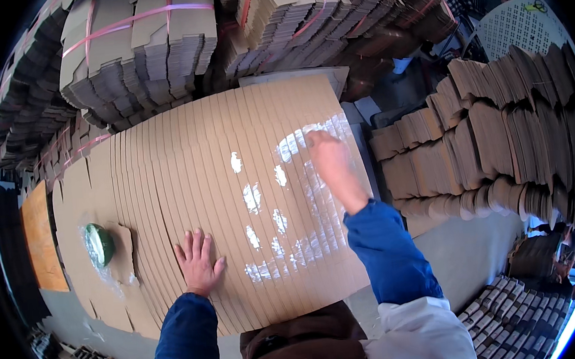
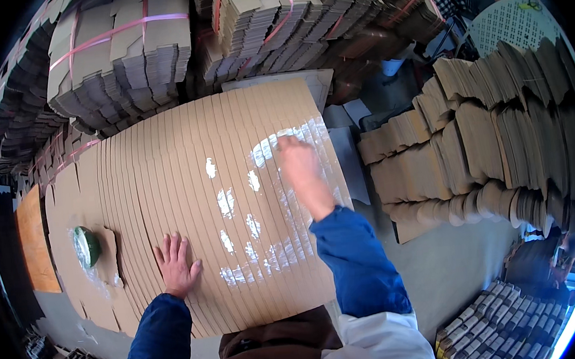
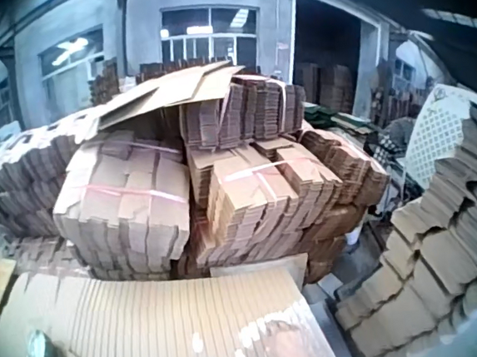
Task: The person aligns a stack of flat cardboard sheets on a table. They then retrieve a container of white paste and a brush, and apply the paste to the surface of the cardboard sheets.
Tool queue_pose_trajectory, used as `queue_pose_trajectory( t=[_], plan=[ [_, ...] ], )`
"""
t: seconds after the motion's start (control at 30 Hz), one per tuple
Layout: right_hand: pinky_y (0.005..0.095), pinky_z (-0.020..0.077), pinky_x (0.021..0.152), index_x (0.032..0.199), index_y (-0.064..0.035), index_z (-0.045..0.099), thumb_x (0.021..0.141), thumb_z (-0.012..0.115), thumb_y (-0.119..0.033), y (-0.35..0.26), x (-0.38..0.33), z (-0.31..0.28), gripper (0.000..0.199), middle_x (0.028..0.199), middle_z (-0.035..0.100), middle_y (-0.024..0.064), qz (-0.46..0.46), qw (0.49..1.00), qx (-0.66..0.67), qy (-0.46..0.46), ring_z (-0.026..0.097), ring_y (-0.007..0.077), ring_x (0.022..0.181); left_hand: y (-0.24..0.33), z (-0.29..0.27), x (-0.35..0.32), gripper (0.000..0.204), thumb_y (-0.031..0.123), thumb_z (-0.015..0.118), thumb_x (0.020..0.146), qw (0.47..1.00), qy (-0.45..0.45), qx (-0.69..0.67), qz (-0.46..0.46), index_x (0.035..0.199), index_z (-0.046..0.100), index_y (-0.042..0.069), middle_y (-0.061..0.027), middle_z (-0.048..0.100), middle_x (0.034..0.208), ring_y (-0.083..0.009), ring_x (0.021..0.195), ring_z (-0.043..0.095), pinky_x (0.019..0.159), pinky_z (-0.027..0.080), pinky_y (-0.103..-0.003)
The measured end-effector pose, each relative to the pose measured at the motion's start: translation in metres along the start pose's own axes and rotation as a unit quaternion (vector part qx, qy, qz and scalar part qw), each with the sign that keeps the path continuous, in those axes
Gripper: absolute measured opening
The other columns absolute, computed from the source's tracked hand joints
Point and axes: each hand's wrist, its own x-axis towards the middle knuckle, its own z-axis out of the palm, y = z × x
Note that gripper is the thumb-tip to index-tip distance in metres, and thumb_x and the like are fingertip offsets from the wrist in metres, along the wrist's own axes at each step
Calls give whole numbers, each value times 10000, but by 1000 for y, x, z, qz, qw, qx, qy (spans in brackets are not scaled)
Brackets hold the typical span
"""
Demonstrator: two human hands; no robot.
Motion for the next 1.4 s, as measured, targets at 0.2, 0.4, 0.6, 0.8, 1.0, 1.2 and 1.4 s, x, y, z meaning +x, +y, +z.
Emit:
queue_pose_trajectory(
  t=[0.2, 0.4, 0.6, 0.8, 1.0, 1.2, 1.4],
  plan=[
    [449, 564, 755, 1026, -94, 647, 866, 560, -105, -13, 12, 3, 183, 1001, 698, 132, 16, 995, -18, -95, 692, 347, 887, 3, 0, 2, 740, 443, 651, 818, 1000, 15, -9, 9, 1442, 479, 85, -143, 351, 1591, -393, 1509, 221, 1186, 112, -656],
    [479, 571, 737, 1046, -96, 693, 901, 536, -110, -5, 10, 3, 214, 1024, 717, 171, -20, 999, 28, 8, 705, 379, 849, 0, 2, 1, 738, 477, 660, 816, 1000, 27, 0, 8, 1438, 502, 112, -127, 375, 1580, -375, 1499, 251, 1180, 126, -661],
    [470, 561, 816, 1120, -81, 697, 910, 561, -134, 5, 4, -27, 256, 1065, 700, 201, 104, 993, 20, -51, 693, 361, 959, 1, 5, 1, 727, 480, 653, 827, 999, 39, 0, 6, 1442, 499, 124, -119, 370, 1582, -364, 1498, 255, 1178, 134, -665],
    [451, 577, 752, 1075, -74, 678, 872, 587, -66, -4, -46, -10, 222, 1022, 688, 157, 35, 998, 15, -46, 694, 334, 905, 4, 4, 5, 716, 475, 649, 841, 999, 30, -6, 12, 1445, 497, 123, -114, 368, 1583, -361, 1502, 245, 1179, 139, -658],
    [427, 585, 707, 1089, -54, 674, 862, 588, -49, -48, -105, -8, 243, 1045, 700, 166, -110, 992, 65, -10, 697, 356, 841, 1, 4, 2, 721, 464, 657, 837, 999, 33, -1, 9, 1448, 494, 120, -112, 366, 1584, -370, 1498, 250, 1179, 138, -657],
    [408, 577, 687, 1009, -89, 664, 836, 577, -50, 11, -94, -33, 198, 965, 683, 120, 51, 998, -46, 10, 694, 301, 828, 4, -2, 4, 709, 441, 646, 854, 1000, 26, -4, 14, 1463, 475, 121, -108, 360, 1589, -360, 1512, 222, 1188, 122, -650],
    [442, 574, 704, 1013, -110, 657, 805, 616, -48, -14, -158, -32, 222, 957, 681, 94, 10, 1000, 3, 21, 698, 300, 830, 6, 0, 3, 729, 421, 637, 866, 999, 25, 5, 20, 1491, 436, 105, -108, 319, 1619, -353, 1525, 197, 1202, 103, -620]
  ],
)
